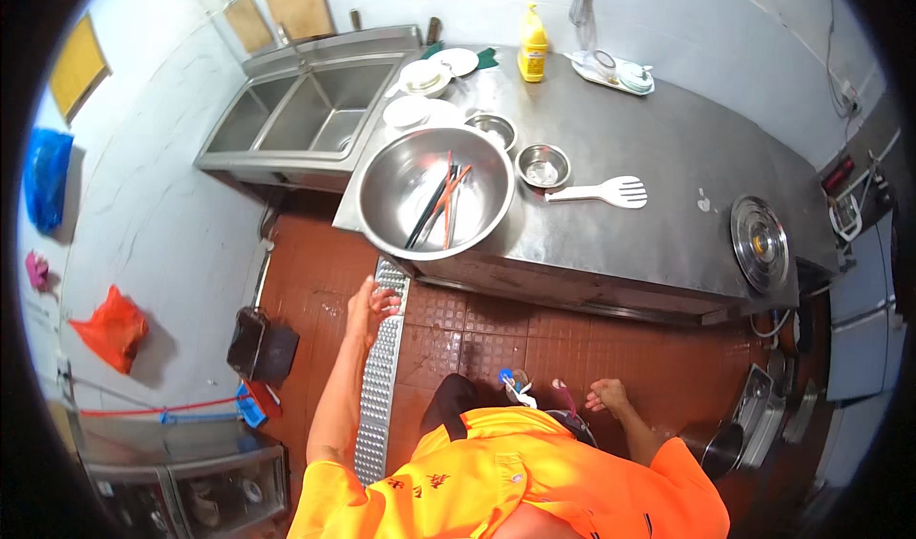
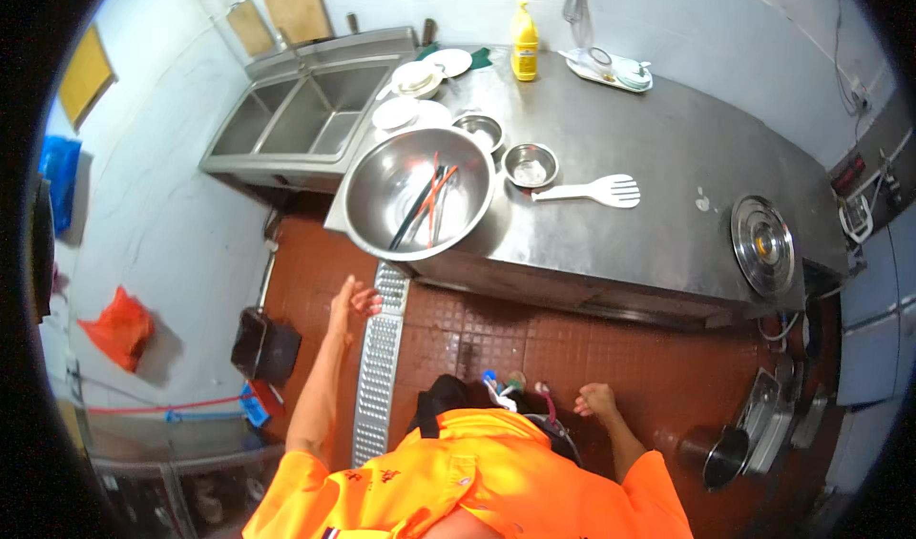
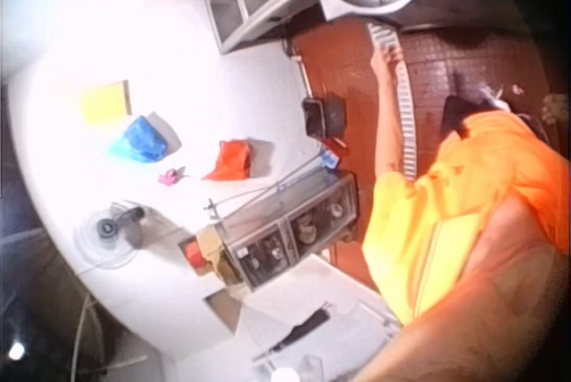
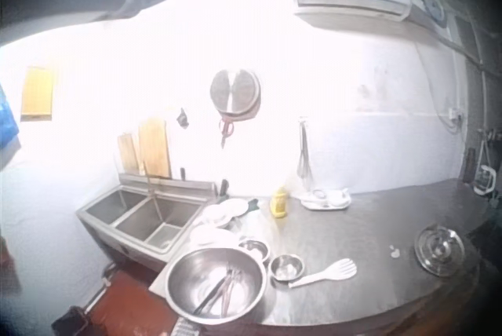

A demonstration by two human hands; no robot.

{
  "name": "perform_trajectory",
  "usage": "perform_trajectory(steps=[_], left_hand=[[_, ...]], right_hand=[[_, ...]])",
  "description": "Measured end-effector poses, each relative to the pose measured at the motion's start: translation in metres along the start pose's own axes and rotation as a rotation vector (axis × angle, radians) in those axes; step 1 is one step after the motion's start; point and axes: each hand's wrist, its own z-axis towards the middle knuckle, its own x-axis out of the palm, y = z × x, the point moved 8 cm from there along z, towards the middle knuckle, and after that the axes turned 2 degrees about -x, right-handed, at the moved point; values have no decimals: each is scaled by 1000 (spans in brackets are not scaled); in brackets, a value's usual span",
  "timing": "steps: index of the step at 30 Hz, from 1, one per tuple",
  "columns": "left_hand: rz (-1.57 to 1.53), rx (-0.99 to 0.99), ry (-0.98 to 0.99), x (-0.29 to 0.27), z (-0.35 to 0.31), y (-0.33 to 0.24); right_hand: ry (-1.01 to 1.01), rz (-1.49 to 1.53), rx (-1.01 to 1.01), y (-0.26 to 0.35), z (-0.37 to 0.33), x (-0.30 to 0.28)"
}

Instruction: The person clears food residue from several metal trays into a trash bin and then washes a set of utensils in a sink. They use a sponge and dish soap to scrub chopsticks, spoons, and a ladle in a metal bowl filled with water.

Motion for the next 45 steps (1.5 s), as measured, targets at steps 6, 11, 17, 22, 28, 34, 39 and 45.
perform_trajectory(steps=[6, 11, 17, 22, 28, 34, 39, 45], left_hand=[[114, -210, 132, 55, 99, -31], [158, -431, 111, 66, 117, -35], [238, -400, 215, 61, 135, -19], [324, -457, 167, 93, 58, -29], [421, -350, 229, 213, -33, -24], [442, -353, 402, 360, -119, 56], [435, -419, 467, 466, -187, 127], [470, -413, 519, 591, -218, 202]], right_hand=[[-245, 152, 3, -12, -30, -5], [-507, 280, 221, -53, -100, 5], [-566, 399, 283, -116, -129, 73], [-580, 457, 186, -128, -136, 79], [-664, 357, 122, -159, -145, 6], [-938, 569, -46, -245, -189, -124], [-1006, 954, -166, -270, -252, -238], [-1177, 1249, -276, -278, -271, -406]])
